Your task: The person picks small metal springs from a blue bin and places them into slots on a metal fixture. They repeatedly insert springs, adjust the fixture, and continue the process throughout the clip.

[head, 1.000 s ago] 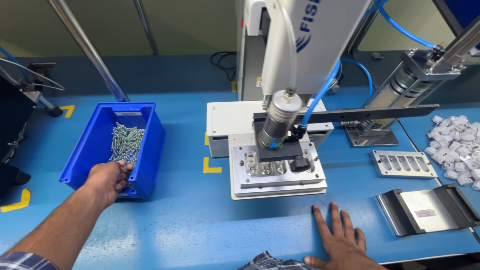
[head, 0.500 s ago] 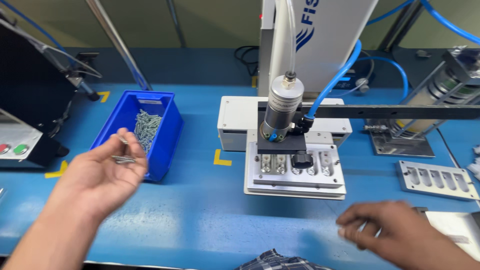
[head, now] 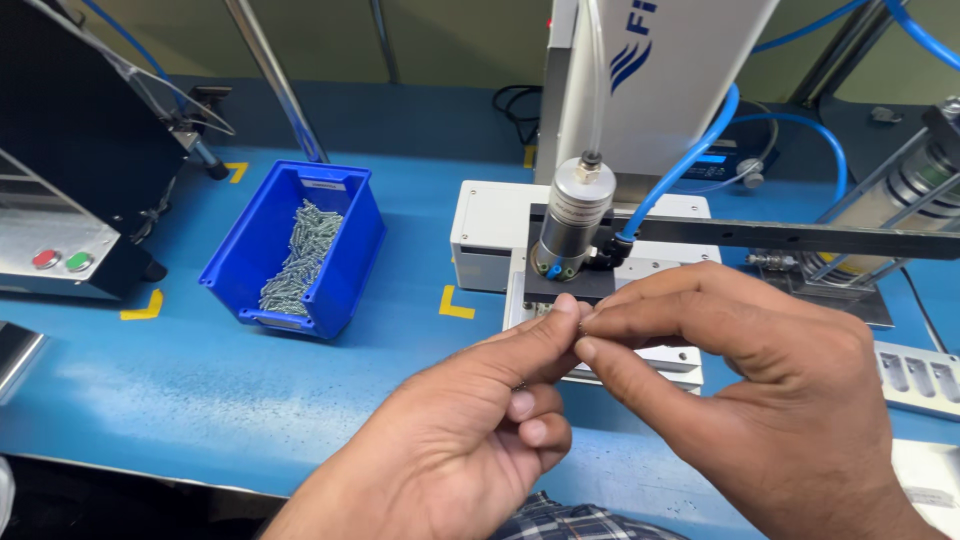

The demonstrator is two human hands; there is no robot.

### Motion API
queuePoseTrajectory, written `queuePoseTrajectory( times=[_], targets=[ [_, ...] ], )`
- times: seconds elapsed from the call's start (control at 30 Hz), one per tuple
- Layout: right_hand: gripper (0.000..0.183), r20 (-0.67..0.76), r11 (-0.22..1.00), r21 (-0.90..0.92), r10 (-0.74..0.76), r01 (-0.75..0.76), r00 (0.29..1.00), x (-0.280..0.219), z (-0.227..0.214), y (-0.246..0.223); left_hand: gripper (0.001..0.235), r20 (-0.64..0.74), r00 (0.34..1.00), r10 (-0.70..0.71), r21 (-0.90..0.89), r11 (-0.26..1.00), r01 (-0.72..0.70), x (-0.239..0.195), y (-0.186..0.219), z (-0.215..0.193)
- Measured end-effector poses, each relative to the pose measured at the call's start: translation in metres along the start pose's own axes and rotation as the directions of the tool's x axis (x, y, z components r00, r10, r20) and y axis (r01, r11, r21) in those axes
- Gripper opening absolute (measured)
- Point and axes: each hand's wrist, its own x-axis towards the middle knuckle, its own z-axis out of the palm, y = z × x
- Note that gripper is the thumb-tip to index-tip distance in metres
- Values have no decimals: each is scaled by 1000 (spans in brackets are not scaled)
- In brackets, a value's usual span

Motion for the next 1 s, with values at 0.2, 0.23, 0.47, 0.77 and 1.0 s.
queuePoseTrajectory(
  times=[0.2, 0.23, 0.47, 0.77, 1.0],
  targets=[
    [21, -81, 973, -229, -11, -8, 997, -5, -12, 2, 22, 71, 995, -69, -1, 998, 69, 7, -2, 11],
    [21, -98, 962, -274, -18, -9, 995, -5, -15, 6, 24, 27, 998, -57, 22, 998, 57, 8, -1, 11],
    [23, -115, 655, -456, 628, -603, 769, 8, -17, 69, 16, -146, 989, -19, 53, 998, 27, 11, 9, -14],
    [19, 44, 568, -632, 705, -527, 708, 19, 2, 91, 35, -12, 999, 40, 222, 974, -37, 12, 19, -59],
    [32, -89, 710, -507, 521, -489, 849, 24, -9, 44, 47, 224, 968, 117, 516, 828, -219, 3, 22, -63]
  ],
)
